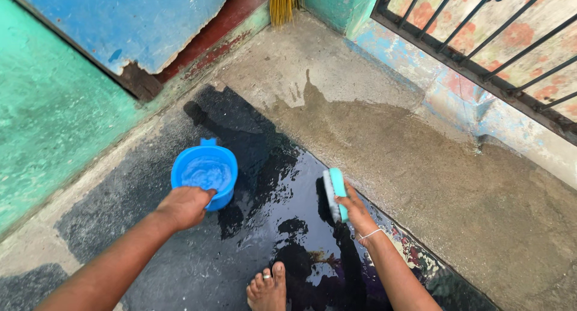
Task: The person scrubs the floor near a gate using a brush and water from a blue bucket.
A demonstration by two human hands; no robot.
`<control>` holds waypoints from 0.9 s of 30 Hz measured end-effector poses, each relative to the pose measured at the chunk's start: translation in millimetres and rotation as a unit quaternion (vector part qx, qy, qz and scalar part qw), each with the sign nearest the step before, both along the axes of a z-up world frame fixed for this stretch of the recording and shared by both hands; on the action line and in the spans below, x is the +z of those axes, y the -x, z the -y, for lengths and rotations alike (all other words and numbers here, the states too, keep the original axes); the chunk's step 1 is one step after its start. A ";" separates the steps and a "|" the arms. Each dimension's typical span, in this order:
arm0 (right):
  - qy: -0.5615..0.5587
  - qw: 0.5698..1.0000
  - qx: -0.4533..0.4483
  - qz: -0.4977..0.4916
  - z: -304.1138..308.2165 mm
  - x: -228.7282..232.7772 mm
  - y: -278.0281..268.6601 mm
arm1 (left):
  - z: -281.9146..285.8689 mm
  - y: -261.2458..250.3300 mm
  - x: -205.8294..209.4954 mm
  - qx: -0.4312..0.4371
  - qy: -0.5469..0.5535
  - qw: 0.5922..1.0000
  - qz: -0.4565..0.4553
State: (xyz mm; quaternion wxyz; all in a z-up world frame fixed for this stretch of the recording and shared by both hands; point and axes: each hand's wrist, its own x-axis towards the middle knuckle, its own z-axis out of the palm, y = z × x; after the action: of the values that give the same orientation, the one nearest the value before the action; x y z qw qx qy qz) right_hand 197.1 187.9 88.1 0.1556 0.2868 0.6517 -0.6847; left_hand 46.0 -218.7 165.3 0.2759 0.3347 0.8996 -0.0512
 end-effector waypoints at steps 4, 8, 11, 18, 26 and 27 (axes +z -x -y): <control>0.069 0.986 -0.151 -0.013 -21.7 -11.8 15.8 | -42.9 4.1 2.4 -0.118 -0.066 0.991 -0.013; 0.105 0.951 -0.290 0.001 -33.6 -24.9 35.8 | -129.1 -10.4 17.5 -0.237 -0.082 0.968 0.026; 0.108 0.950 -0.294 -0.011 -29.6 -34.5 66.4 | -174.6 -20.3 33.2 -0.280 -0.104 0.954 0.026; -0.070 0.978 -0.161 -0.111 -1.7 -76.6 141.5 | -140.5 23.2 10.3 -0.182 -0.136 0.974 -0.009; -0.549 0.808 -0.089 -0.194 -87.6 -154.2 57.0 | -9.7 95.7 -19.1 0.080 0.072 0.989 -0.097; -0.573 0.794 -0.089 -0.181 -113.8 -151.6 23.6 | -0.7 96.6 -16.7 0.080 0.070 0.990 -0.097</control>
State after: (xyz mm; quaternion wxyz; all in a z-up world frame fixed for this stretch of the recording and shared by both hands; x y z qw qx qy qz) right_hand 173.4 301.6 -63.5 -0.2198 0.2512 0.9125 -0.2364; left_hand -50.6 -218.0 148.6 0.2136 0.2345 0.9402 -0.1240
